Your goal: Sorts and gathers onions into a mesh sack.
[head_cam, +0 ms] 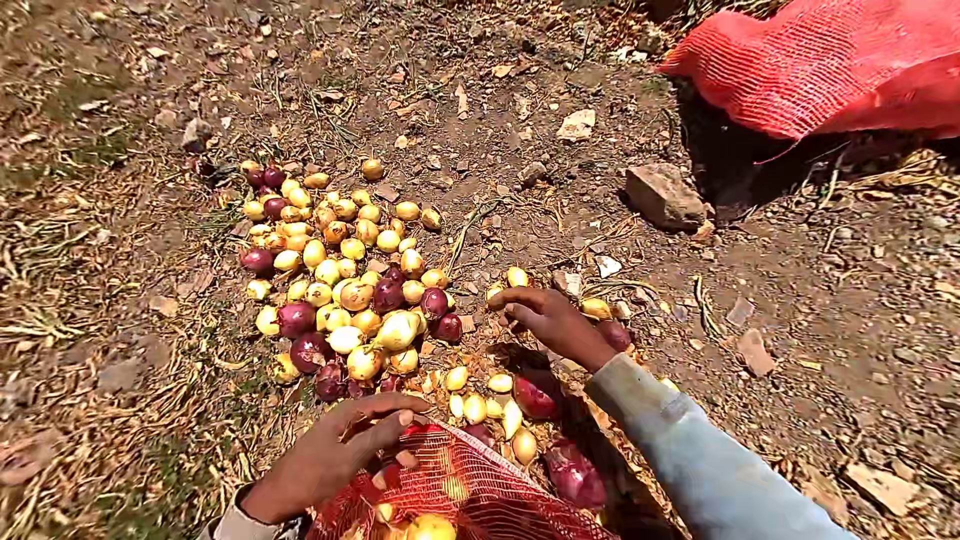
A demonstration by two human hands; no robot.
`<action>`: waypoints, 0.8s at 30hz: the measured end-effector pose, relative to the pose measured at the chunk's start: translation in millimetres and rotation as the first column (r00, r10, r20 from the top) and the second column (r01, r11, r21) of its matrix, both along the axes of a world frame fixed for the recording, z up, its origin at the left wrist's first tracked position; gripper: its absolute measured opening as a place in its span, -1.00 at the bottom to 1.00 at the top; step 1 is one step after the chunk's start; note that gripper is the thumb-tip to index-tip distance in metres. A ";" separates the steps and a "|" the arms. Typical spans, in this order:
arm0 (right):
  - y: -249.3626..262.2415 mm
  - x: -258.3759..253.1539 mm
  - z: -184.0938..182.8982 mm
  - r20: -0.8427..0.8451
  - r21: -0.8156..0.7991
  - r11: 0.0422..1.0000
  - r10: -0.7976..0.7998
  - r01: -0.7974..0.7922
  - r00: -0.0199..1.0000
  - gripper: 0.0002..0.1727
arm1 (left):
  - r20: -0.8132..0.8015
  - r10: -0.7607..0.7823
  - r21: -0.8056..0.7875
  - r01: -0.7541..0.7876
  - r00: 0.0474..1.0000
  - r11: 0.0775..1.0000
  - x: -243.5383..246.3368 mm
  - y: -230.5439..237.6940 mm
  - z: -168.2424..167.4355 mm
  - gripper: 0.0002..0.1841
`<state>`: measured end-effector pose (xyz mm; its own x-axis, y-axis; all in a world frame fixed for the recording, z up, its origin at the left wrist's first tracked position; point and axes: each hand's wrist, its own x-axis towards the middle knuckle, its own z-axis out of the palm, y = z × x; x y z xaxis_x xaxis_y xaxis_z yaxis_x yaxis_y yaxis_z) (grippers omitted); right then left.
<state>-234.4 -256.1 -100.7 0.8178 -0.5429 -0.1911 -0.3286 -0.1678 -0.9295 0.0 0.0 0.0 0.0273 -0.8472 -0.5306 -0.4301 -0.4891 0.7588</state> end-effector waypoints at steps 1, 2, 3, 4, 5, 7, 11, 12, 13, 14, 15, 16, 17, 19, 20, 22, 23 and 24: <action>-23.4 9.9 -18.3 -0.134 -0.188 0.979 -0.110 0.084 0.985 -0.65 | 0.293 0.038 -0.096 -0.010 0.955 0.995 -6.5 -20.6 -6.6 -0.52; -41.6 20.3 -35.8 -0.257 -0.311 0.946 -0.172 0.087 0.951 -0.58 | 0.542 0.072 -0.173 0.028 0.838 0.985 -17.0 -40.7 -15.2 -0.47; -52.6 30.1 -51.4 -0.370 -0.388 0.921 -0.199 0.043 0.907 -0.49 | 0.684 0.108 -0.238 0.081 0.721 0.968 -25.5 -62.6 -26.5 -0.43; -57.4 37.9 -63.8 -0.469 -0.424 0.906 -0.214 -0.006 0.857 -0.39 | 0.736 0.139 -0.274 0.105 0.662 0.956 -30.8 -87.3 -39.9 -0.36; -57.3 42.9 -72.3 -0.541 -0.438 0.898 -0.218 -0.050 0.812 -0.33 | 0.738 0.146 -0.274 0.095 0.658 0.957 -34.2 -112.3 -54.1 -0.32; -52.3 44.5 -78.2 -0.593 -0.443 0.890 -0.200 -0.109 0.780 -0.31 | 0.697 0.095 -0.209 0.074 0.711 0.975 -38.1 -157.5 -83.1 -0.34; -30.9 39.3 -69.2 -0.639 -0.409 0.896 -0.145 -0.174 0.756 -0.31 | 0.619 -0.179 -0.055 0.269 0.765 0.961 -44.5 -220.2 -153.7 -0.32; -30.1 34.9 -66.5 -0.656 -0.376 0.913 -0.145 -0.155 0.741 -0.27 | 0.584 -0.243 -0.032 0.321 0.774 0.947 -47.8 -230.7 -168.0 -0.30; -31.8 27.1 -65.5 -0.665 -0.340 0.931 -0.137 -0.134 0.734 -0.25 | 0.555 -0.296 -0.015 0.365 0.777 0.931 -51.9 -237.6 -179.2 -0.29; -34.5 15.9 -65.6 -0.662 -0.314 0.941 -0.122 -0.126 0.739 -0.28 | 0.551 -0.334 -0.009 0.405 0.765 0.914 -55.5 -243.2 -187.4 -0.31; -34.9 1.7 -66.7 -0.650 -0.303 0.945 -0.109 -0.125 0.752 -0.33 | 0.554 -0.359 -0.011 0.438 0.751 0.899 -58.8 -248.1 -190.5 -0.33; -28.1 -14.7 -70.1 -0.625 -0.319 0.942 -0.128 -0.103 0.770 -0.39 | 0.541 -0.383 -0.007 0.459 0.749 0.888 -63.2 -251.7 -190.6 -0.35; -15.3 -31.3 -75.8 -0.604 -0.364 0.929 -0.183 -0.065 0.776 -0.42 | 0.505 -0.419 0.008 0.481 0.755 0.877 -68.3 -254.4 -188.8 -0.37; 16.4 -63.1 -98.6 -0.491 -0.560 0.828 -0.363 0.032 0.792 -0.51 | 0.403 -0.499 0.045 0.528 0.767 0.848 -78.3 -252.5 -187.4 -0.42; 28.1 -76.5 -110.4 -0.402 -0.640 0.762 -0.442 0.100 0.802 -0.54 | 0.389 -0.508 0.043 0.536 0.768 0.843 -83.5 -246.4 -189.4 -0.42; 28.5 -94.2 -115.5 -0.268 -0.686 0.691 -0.533 0.229 0.802 -0.53 | 0.435 -0.439 -0.037 0.503 0.786 0.864 -90.8 -230.4 -194.5 -0.43; 21.3 -98.9 -108.6 -0.228 -0.666 0.686 -0.559 0.291 0.797 -0.52 | 0.439 -0.391 -0.090 0.473 0.809 0.877 -91.4 -221.2 -196.5 -0.44; 11.6 -101.7 -97.7 -0.218 -0.635 0.695 -0.582 0.339 0.784 -0.50 | 0.423 -0.347 -0.127 0.434 0.837 0.892 -90.7 -212.0 -198.5 -0.44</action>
